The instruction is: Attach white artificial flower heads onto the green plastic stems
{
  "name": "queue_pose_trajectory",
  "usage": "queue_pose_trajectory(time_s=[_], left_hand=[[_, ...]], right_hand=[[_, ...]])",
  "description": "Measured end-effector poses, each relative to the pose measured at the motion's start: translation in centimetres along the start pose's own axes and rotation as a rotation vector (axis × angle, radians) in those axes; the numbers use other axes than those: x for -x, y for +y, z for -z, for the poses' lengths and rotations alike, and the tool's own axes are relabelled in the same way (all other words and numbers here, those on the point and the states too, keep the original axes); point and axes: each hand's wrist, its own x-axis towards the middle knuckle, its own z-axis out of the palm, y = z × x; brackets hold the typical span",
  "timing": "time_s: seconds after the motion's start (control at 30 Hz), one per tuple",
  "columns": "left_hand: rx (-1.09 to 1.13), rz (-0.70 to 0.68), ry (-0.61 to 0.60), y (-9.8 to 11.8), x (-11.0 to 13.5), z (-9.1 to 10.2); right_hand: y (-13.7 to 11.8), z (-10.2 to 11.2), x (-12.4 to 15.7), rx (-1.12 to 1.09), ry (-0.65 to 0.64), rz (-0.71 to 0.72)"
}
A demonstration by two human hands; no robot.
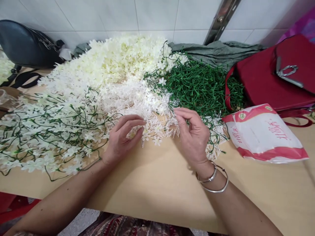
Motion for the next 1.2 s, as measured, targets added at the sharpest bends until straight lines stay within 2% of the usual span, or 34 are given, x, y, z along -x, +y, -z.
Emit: queue_pose_trajectory(time_s=[0.1,0.3,0.4,0.5,0.7,0.8,0.9,0.97,1.03,1.2], left_hand=[[-0.053,-0.052,-0.053,0.3,-0.6,-0.4],[-0.267,-0.161,-0.341,0.6,-2.1,-1.7],[-0.336,-0.196,-0.385,-0.2,-2.5,-2.6],[-0.297,-0.181,-0.339,-0.9,-2.6,-3.0],[-0.108,-0.082,-0.121,-0.6,-1.8,-1.7],[0.105,0.065,-0.112,-0.1,-1.6,-1.6],[0.423,0.288,-0.132,0.2,-1.6,-1.9],[0.631,0.378,-0.144,0.3,-1.8,-2.0],[0.721,0.395,-0.138,0.4,-1.9,-2.2],[0.731,0.402,-0.079,0.0,-1.7,-2.9]], right_hand=[[0.4,0.3,-0.6,-0.013,0.065,-0.06],[1.1,0.5,-0.9,-0.029,0.089,-0.054],[1.0,0.4,-0.9,-0.05,0.083,-0.035],[0.7,0.5,-0.8,-0.043,0.031,-0.04],[0.3,0.4,-0.1,0.021,-0.114,-0.067],[0.0,0.0,0.3,-0.026,-0.172,-0.104],[-0.3,-0.4,0.6,-0.107,-0.165,-0.134],[-0.4,-0.4,0.7,-0.119,-0.155,-0.135],[-0.3,-0.4,0.7,-0.095,-0.142,-0.141],[-0.5,-0.1,0.6,-0.078,-0.118,-0.153]])
